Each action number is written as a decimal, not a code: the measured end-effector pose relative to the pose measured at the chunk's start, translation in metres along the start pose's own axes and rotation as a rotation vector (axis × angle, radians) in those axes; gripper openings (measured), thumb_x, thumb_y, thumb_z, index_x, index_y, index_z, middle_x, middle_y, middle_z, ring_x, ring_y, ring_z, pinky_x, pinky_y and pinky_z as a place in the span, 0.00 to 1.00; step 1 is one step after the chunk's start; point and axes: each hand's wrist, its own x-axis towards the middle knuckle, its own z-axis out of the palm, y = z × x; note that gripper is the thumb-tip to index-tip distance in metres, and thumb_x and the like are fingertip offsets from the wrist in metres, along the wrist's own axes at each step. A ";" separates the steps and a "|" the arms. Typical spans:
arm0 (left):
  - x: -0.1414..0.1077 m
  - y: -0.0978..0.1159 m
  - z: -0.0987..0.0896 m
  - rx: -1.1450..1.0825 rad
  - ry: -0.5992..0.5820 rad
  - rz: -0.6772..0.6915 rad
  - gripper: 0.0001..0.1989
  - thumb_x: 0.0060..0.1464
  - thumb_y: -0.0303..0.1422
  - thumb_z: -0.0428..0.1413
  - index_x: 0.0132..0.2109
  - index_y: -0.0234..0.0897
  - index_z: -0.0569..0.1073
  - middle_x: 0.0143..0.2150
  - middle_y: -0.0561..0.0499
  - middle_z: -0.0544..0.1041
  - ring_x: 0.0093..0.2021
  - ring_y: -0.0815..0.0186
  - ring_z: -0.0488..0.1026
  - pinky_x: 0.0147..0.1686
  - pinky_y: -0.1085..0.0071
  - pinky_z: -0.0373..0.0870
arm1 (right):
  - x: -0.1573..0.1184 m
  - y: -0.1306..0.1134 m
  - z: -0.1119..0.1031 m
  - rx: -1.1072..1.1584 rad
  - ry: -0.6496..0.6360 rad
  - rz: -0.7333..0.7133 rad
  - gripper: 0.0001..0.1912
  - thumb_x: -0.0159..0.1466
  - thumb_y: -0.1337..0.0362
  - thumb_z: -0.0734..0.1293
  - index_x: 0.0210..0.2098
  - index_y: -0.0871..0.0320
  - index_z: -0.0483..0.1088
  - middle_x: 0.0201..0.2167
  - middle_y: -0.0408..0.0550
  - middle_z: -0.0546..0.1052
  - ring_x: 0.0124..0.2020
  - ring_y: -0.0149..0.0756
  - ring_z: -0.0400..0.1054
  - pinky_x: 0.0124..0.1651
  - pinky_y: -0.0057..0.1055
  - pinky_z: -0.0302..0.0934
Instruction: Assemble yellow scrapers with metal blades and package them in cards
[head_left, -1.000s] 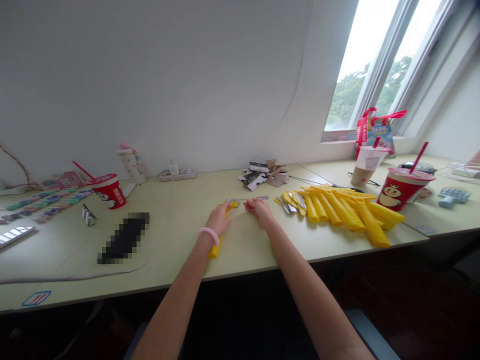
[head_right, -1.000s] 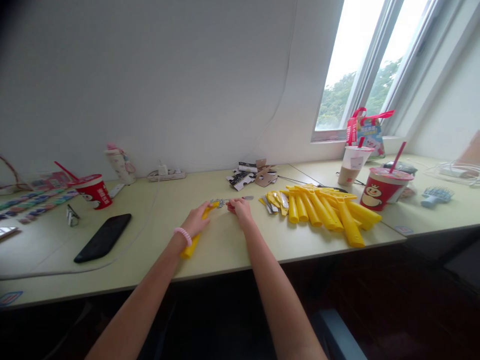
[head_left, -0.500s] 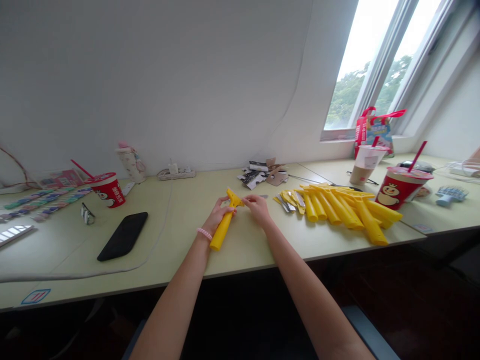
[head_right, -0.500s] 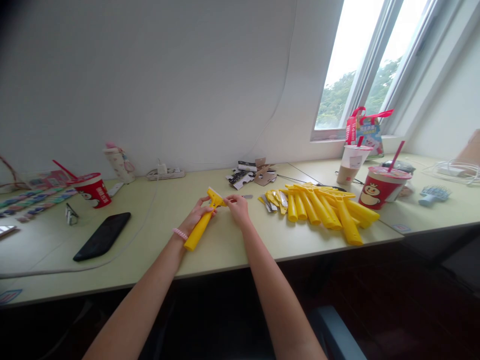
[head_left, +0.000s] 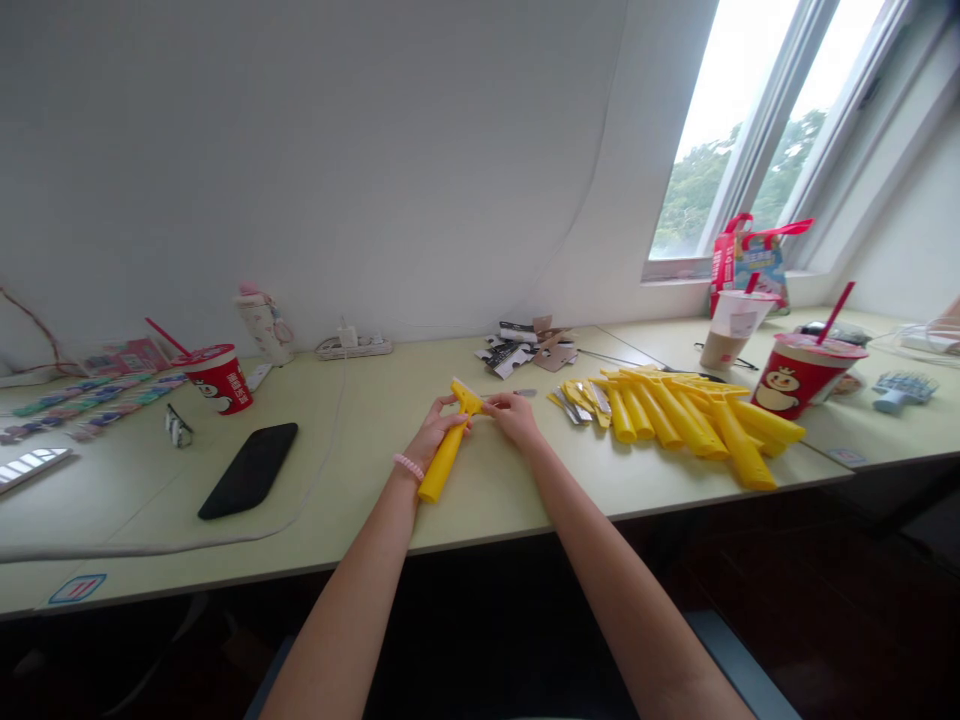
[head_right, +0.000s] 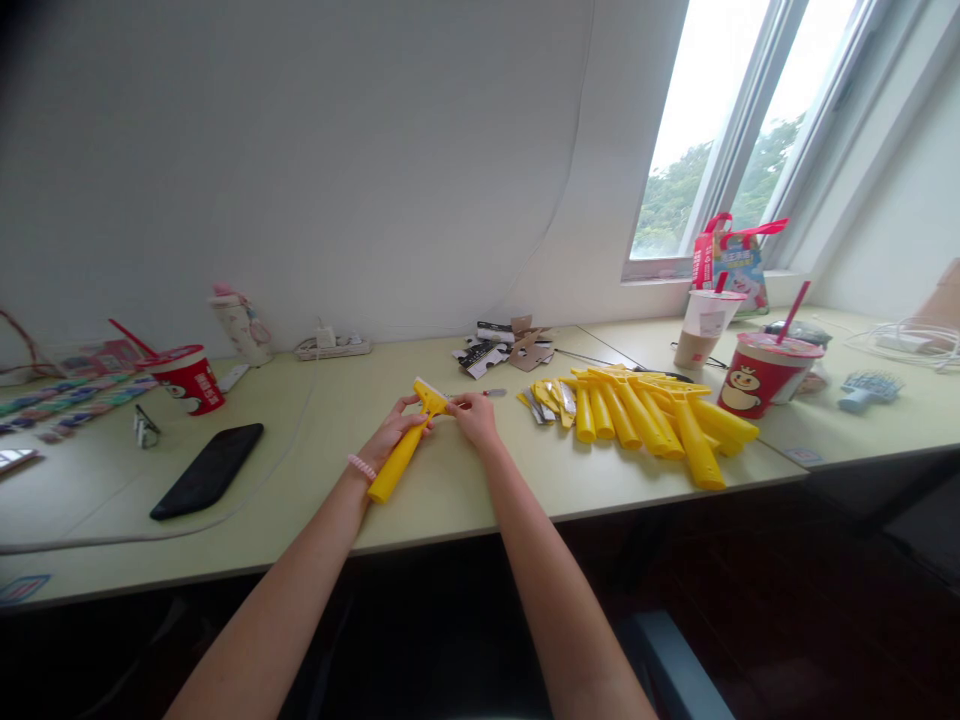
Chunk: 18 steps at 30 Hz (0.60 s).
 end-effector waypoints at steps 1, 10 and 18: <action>0.000 0.000 0.000 -0.004 0.000 0.001 0.25 0.42 0.28 0.59 0.48 0.39 0.59 0.28 0.55 0.71 0.25 0.73 0.70 0.28 0.77 0.65 | 0.000 0.000 0.000 0.027 -0.013 0.008 0.06 0.49 0.64 0.66 0.26 0.59 0.72 0.26 0.45 0.75 0.28 0.33 0.67 0.35 0.28 0.59; 0.000 -0.001 0.001 -0.044 -0.028 0.004 0.25 0.41 0.25 0.58 0.47 0.38 0.58 0.27 0.55 0.71 0.24 0.74 0.70 0.28 0.77 0.65 | 0.001 0.001 0.000 0.020 0.015 -0.042 0.03 0.49 0.65 0.66 0.24 0.58 0.70 0.27 0.43 0.74 0.28 0.31 0.66 0.35 0.28 0.59; -0.001 0.000 0.001 -0.098 -0.031 0.010 0.26 0.45 0.25 0.56 0.50 0.37 0.55 0.27 0.54 0.70 0.24 0.74 0.69 0.27 0.78 0.64 | 0.008 0.007 0.001 -0.003 0.008 -0.063 0.08 0.53 0.61 0.64 0.28 0.58 0.71 0.29 0.46 0.75 0.30 0.34 0.67 0.37 0.30 0.59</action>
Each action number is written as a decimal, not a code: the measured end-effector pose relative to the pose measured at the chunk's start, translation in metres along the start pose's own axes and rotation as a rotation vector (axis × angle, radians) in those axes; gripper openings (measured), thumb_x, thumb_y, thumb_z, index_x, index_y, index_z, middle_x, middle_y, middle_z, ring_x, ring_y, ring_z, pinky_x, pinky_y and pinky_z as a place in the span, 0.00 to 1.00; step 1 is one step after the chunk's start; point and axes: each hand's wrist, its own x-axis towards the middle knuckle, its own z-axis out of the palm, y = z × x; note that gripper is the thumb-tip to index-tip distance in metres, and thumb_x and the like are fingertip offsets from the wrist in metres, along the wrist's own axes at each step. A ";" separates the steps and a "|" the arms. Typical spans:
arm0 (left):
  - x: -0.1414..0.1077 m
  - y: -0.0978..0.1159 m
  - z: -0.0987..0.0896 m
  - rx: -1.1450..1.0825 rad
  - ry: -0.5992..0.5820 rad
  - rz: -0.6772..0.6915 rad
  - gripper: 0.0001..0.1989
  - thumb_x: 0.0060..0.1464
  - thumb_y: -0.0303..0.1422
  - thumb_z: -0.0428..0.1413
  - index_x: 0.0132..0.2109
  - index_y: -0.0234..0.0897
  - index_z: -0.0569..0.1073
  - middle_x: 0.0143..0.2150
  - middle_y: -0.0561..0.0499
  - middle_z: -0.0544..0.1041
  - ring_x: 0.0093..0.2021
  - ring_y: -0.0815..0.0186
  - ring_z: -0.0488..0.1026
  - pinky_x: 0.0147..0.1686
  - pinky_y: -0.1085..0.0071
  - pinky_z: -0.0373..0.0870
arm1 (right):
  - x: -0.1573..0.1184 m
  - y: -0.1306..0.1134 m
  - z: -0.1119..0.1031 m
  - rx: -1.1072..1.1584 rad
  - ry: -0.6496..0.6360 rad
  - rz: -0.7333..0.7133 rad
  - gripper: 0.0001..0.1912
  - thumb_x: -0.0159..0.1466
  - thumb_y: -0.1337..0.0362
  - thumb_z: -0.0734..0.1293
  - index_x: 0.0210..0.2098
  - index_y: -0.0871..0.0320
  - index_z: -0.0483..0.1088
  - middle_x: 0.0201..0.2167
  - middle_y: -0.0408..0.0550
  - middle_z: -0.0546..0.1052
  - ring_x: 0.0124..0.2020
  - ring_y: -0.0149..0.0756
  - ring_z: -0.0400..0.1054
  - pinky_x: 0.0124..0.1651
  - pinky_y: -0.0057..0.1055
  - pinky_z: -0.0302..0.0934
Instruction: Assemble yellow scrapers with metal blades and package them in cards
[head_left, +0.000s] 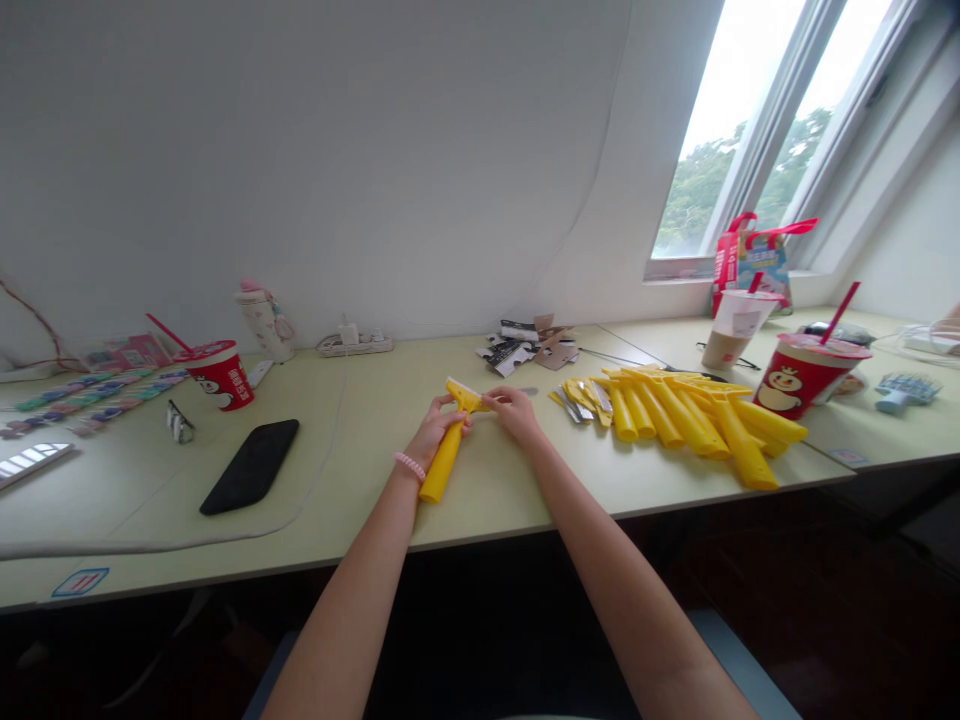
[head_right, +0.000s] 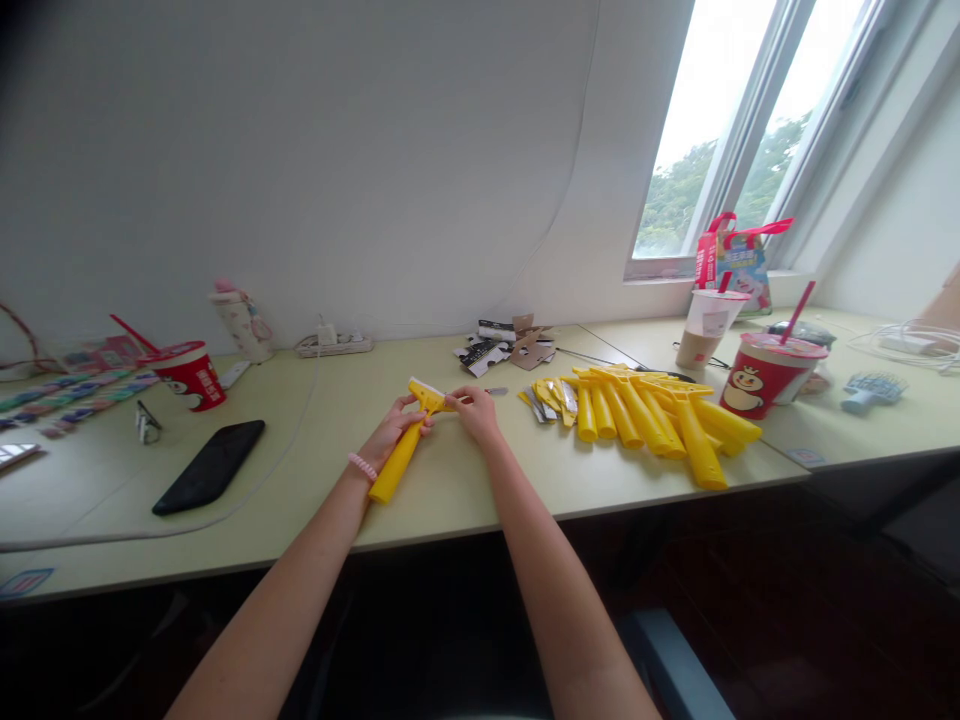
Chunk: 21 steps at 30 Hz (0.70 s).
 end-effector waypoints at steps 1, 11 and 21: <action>0.001 0.000 -0.001 -0.003 0.017 -0.001 0.25 0.46 0.24 0.55 0.50 0.37 0.55 0.27 0.53 0.70 0.24 0.74 0.69 0.27 0.78 0.64 | 0.003 0.003 -0.001 -0.055 0.049 -0.010 0.09 0.55 0.61 0.62 0.29 0.58 0.71 0.31 0.47 0.75 0.32 0.35 0.67 0.39 0.30 0.59; 0.000 0.000 -0.001 -0.122 0.098 -0.085 0.26 0.48 0.19 0.53 0.52 0.34 0.53 0.28 0.49 0.70 0.21 0.74 0.67 0.23 0.79 0.64 | 0.026 0.033 -0.022 -0.800 0.007 -0.026 0.16 0.61 0.69 0.55 0.44 0.62 0.68 0.51 0.58 0.67 0.54 0.44 0.55 0.53 0.37 0.48; 0.001 0.001 0.000 -0.150 0.103 -0.035 0.24 0.48 0.19 0.53 0.50 0.35 0.54 0.30 0.48 0.71 0.23 0.74 0.68 0.24 0.79 0.65 | 0.015 0.028 -0.035 -0.625 0.180 0.036 0.11 0.58 0.70 0.58 0.33 0.59 0.72 0.35 0.55 0.71 0.38 0.41 0.65 0.39 0.33 0.56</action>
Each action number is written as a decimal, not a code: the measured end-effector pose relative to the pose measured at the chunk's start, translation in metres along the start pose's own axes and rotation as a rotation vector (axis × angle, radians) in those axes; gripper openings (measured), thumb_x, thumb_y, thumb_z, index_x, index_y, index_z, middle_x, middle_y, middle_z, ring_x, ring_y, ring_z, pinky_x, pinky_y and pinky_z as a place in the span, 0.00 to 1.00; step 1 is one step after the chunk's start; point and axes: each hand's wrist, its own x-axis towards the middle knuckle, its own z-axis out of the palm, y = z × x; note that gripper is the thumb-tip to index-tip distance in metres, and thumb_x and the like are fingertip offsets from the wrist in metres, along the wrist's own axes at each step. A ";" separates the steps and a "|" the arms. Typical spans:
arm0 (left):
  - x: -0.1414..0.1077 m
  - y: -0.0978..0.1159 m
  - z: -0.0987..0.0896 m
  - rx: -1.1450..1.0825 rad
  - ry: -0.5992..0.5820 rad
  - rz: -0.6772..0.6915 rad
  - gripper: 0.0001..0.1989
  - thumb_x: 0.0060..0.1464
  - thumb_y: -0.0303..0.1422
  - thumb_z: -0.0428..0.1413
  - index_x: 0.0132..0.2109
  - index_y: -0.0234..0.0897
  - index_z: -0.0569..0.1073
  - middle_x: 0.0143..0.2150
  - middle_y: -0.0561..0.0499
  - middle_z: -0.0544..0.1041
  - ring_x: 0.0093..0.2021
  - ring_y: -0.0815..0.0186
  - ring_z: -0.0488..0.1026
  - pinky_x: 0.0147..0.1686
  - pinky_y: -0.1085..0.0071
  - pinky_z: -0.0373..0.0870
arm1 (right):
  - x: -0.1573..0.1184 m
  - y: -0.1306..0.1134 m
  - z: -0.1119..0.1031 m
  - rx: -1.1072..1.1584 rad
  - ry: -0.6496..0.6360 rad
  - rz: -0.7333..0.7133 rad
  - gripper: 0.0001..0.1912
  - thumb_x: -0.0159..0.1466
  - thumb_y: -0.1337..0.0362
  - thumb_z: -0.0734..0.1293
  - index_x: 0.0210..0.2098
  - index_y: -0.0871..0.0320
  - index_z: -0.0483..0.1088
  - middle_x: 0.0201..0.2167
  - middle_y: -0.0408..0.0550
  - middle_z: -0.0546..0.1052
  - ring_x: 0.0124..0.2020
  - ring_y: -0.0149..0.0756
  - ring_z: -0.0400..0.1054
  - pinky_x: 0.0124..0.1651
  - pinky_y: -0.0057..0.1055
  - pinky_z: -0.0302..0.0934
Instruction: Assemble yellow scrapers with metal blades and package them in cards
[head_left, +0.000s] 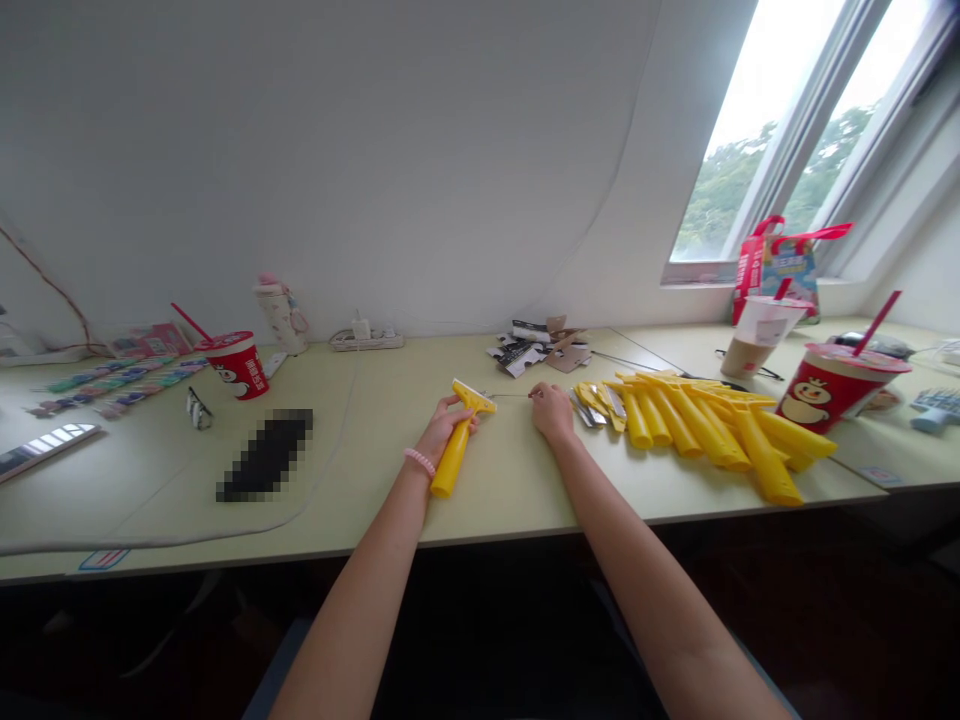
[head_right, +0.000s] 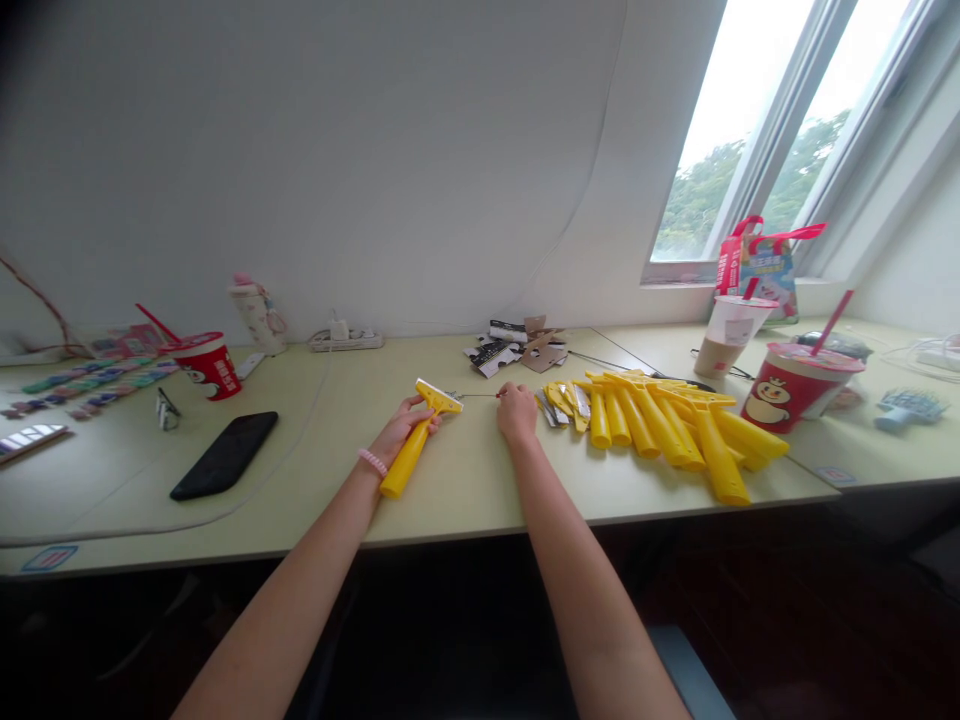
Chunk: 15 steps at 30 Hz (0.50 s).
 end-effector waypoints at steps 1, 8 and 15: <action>0.000 0.000 0.000 -0.001 0.007 0.010 0.24 0.47 0.18 0.53 0.50 0.35 0.54 0.31 0.48 0.71 0.23 0.74 0.69 0.24 0.79 0.65 | -0.001 0.001 -0.004 0.078 0.039 0.006 0.11 0.58 0.69 0.58 0.33 0.58 0.71 0.35 0.54 0.71 0.35 0.40 0.65 0.38 0.32 0.57; 0.000 0.000 0.002 0.068 0.057 0.029 0.21 0.48 0.18 0.51 0.48 0.36 0.54 0.27 0.50 0.70 0.21 0.74 0.67 0.22 0.80 0.63 | -0.011 -0.008 -0.029 0.574 0.196 -0.120 0.10 0.55 0.58 0.64 0.30 0.59 0.70 0.27 0.48 0.74 0.27 0.35 0.67 0.31 0.30 0.60; 0.000 0.000 0.002 0.059 0.066 0.031 0.22 0.48 0.19 0.52 0.48 0.36 0.55 0.27 0.50 0.71 0.21 0.73 0.68 0.22 0.79 0.63 | -0.018 -0.019 -0.030 0.684 0.157 -0.160 0.12 0.55 0.55 0.65 0.27 0.59 0.68 0.23 0.46 0.74 0.24 0.31 0.65 0.30 0.28 0.59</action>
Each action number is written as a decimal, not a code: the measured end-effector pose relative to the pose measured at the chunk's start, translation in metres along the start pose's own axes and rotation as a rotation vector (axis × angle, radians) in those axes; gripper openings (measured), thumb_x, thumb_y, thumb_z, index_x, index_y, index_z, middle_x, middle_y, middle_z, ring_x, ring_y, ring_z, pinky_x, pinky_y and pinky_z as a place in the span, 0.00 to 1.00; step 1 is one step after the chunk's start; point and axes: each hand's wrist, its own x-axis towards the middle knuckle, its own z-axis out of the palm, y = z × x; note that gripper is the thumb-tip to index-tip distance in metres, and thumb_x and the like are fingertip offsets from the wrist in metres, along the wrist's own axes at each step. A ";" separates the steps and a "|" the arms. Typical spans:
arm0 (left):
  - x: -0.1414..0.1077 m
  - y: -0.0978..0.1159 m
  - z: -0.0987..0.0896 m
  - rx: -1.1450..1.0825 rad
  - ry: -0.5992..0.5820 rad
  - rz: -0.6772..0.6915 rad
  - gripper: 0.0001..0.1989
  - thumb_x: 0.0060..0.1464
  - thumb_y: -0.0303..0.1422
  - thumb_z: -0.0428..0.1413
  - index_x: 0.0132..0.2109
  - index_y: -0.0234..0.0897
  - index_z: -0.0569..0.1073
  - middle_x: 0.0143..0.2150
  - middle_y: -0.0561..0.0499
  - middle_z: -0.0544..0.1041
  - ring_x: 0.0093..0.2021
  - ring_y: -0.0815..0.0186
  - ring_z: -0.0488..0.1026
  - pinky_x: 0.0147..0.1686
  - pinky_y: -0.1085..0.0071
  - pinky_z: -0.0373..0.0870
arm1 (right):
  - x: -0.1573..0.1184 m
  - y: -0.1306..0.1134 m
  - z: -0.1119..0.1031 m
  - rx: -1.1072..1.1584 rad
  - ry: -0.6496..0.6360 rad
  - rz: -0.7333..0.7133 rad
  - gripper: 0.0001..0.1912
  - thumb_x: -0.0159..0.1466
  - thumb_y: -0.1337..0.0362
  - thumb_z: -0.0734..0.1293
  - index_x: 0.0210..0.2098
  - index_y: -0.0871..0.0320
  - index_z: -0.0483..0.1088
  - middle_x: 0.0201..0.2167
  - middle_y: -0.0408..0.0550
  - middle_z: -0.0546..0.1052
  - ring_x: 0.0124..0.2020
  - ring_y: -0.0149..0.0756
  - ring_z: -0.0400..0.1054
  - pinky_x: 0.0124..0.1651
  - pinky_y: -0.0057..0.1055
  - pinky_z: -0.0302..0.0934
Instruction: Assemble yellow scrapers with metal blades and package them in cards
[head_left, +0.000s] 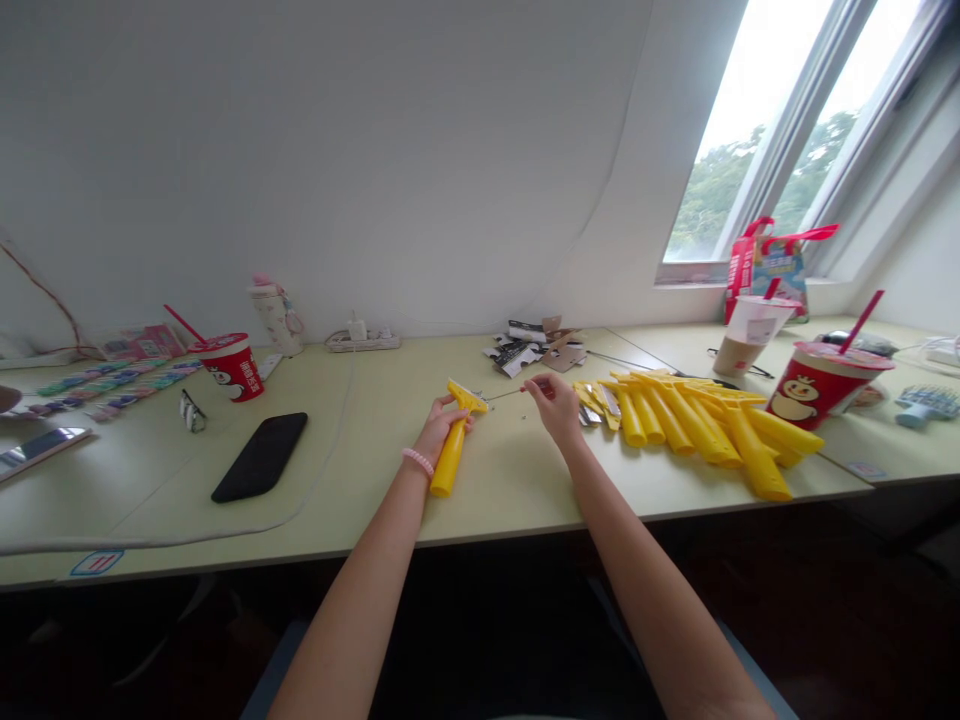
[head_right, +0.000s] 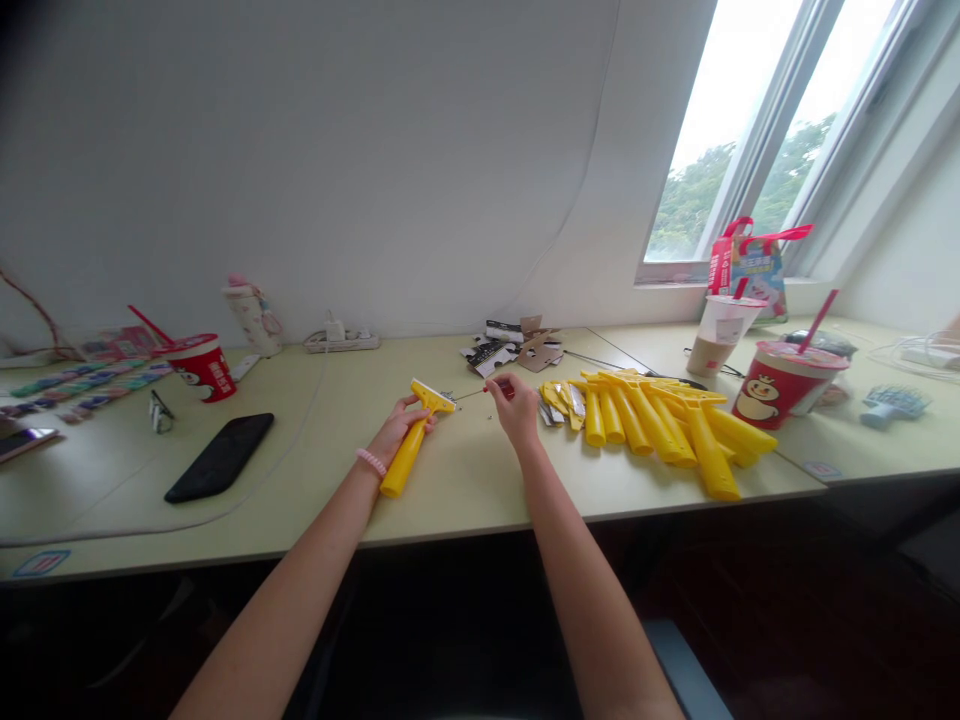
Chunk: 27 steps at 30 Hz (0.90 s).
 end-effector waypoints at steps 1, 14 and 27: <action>0.000 0.000 0.000 -0.002 0.006 0.001 0.22 0.48 0.18 0.52 0.48 0.36 0.55 0.27 0.50 0.71 0.21 0.73 0.68 0.22 0.79 0.63 | 0.000 0.002 0.001 0.022 0.015 0.031 0.12 0.55 0.55 0.65 0.26 0.58 0.68 0.22 0.45 0.73 0.23 0.30 0.64 0.28 0.27 0.59; -0.001 0.001 0.001 -0.026 0.042 -0.002 0.23 0.46 0.17 0.53 0.49 0.35 0.56 0.27 0.50 0.71 0.21 0.73 0.68 0.22 0.79 0.65 | 0.002 0.009 0.007 0.583 0.040 0.854 0.11 0.62 0.66 0.58 0.23 0.58 0.60 0.17 0.46 0.72 0.21 0.30 0.68 0.28 0.26 0.66; -0.002 0.001 0.000 -0.011 0.023 -0.010 0.24 0.46 0.19 0.53 0.49 0.35 0.56 0.27 0.50 0.71 0.21 0.73 0.68 0.23 0.78 0.65 | 0.013 0.029 0.013 0.472 0.042 0.370 0.20 0.57 0.44 0.58 0.24 0.55 0.57 0.26 0.51 0.76 0.24 0.33 0.68 0.27 0.31 0.65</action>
